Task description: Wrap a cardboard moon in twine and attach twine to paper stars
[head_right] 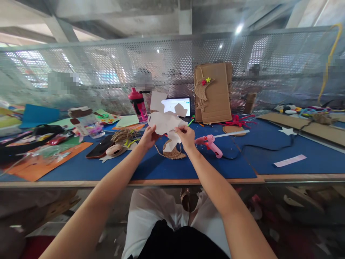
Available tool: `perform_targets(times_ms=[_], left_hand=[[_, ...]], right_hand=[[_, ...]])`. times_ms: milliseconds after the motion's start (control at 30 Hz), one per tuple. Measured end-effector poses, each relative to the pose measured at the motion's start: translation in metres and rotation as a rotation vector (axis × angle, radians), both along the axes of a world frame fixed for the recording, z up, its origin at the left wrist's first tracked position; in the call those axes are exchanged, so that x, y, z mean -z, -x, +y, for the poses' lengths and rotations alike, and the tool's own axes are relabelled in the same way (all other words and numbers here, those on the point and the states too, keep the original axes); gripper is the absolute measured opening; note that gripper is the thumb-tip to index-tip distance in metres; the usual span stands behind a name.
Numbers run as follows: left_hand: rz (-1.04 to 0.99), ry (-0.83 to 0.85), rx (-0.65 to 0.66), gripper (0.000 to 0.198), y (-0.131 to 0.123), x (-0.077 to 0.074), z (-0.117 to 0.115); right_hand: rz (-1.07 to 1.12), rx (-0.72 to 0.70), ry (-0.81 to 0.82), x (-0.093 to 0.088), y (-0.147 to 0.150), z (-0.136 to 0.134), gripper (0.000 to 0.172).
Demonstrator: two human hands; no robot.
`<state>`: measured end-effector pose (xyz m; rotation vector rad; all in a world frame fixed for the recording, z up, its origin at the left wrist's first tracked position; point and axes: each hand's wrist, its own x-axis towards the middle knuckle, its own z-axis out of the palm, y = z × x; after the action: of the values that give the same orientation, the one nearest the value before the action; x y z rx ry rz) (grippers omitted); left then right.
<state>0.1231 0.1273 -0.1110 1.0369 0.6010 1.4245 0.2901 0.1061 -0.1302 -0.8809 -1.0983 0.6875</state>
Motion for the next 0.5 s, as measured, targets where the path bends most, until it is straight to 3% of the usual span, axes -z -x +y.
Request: perform_targets(times_ms=[100,267,367,500], left_hand=[[0.064,0.034,0.052,0.051,-0.012,0.006,-0.009],[0.03,0.051,-0.024,0.045,-0.025,0.008,-0.018],[0.023,0.035,-0.057,0.043,-0.026,0.007,-0.019],[0.031,0.021,-0.081,0.043,-0.026,0.005,-0.019]], right_hand=[[-0.074,0.016,-0.025,0.001,0.0,0.0,0.03],[-0.199,0.057,-0.086,-0.003,-0.001,-0.006,0.029],[-0.161,0.044,-0.125,-0.004,0.001,-0.008,0.03],[-0.002,-0.003,-0.192,-0.002,0.004,-0.008,0.059]])
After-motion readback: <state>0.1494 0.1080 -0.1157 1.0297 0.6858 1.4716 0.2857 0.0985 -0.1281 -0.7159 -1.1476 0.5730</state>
